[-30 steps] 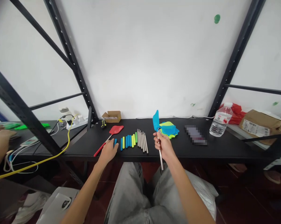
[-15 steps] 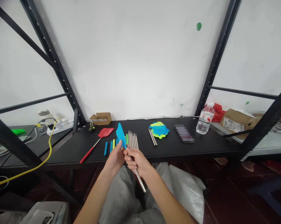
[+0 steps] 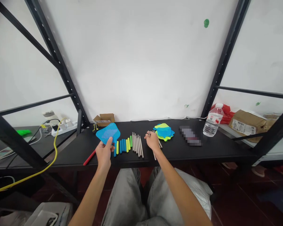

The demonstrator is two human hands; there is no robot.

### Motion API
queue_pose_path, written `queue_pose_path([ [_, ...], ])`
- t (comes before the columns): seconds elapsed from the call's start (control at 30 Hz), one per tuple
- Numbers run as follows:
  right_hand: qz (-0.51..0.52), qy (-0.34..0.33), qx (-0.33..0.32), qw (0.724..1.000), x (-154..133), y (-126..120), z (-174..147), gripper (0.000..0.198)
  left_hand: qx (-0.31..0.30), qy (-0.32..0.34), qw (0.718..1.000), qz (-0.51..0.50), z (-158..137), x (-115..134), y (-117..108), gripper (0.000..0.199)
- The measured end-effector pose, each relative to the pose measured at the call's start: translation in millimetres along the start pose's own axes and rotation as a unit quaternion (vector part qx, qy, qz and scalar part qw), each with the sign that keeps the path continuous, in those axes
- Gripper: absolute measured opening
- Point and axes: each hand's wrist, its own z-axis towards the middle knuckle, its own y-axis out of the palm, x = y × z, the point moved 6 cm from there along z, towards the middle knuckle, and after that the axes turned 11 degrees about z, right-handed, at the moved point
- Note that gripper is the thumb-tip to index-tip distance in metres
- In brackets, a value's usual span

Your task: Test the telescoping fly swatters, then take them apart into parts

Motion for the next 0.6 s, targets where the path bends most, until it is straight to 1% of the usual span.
queue_pose_path([
  [0.1,-0.109,0.010,-0.008,0.994,4,15,22,0.039,-0.029,0.001,0.999,0.021,-18,-11,12,0.035],
  [0.2,-0.175,0.004,-0.036,0.984,5,28,20,0.047,-0.060,0.020,0.997,0.032,-24,-11,25,0.034],
  [0.27,-0.177,-0.007,-0.036,0.984,2,30,12,0.044,-0.082,0.036,0.995,0.043,-23,-7,32,0.034],
  [0.3,-0.154,-0.016,-0.031,0.988,-2,28,8,0.041,-0.094,0.041,0.993,0.051,-23,-5,37,0.034],
  [0.33,-0.109,-0.021,-0.029,0.993,-6,27,3,0.038,-0.109,0.045,0.991,0.059,-24,-3,42,0.034],
  [0.4,0.035,-0.009,-0.053,0.998,-15,27,-5,0.040,-0.149,0.054,0.985,0.072,-28,-1,57,0.034],
  [0.47,0.181,0.026,-0.107,0.977,-23,29,-11,0.049,-0.203,0.070,0.973,0.085,-37,0,76,0.036],
  [0.5,0.227,0.041,-0.124,0.965,-25,28,-11,0.055,-0.231,0.078,0.965,0.094,-41,1,85,0.037],
  [0.53,0.249,0.048,-0.124,0.959,-25,22,-8,0.061,-0.255,0.084,0.957,0.106,-45,2,91,0.038],
  [0.57,0.246,0.048,-0.106,0.962,-24,12,-2,0.064,-0.273,0.090,0.950,0.121,-46,3,94,0.039],
  [0.6,0.219,0.040,-0.070,0.972,-20,-3,6,0.065,-0.282,0.096,0.944,0.144,-45,5,91,0.040],
])
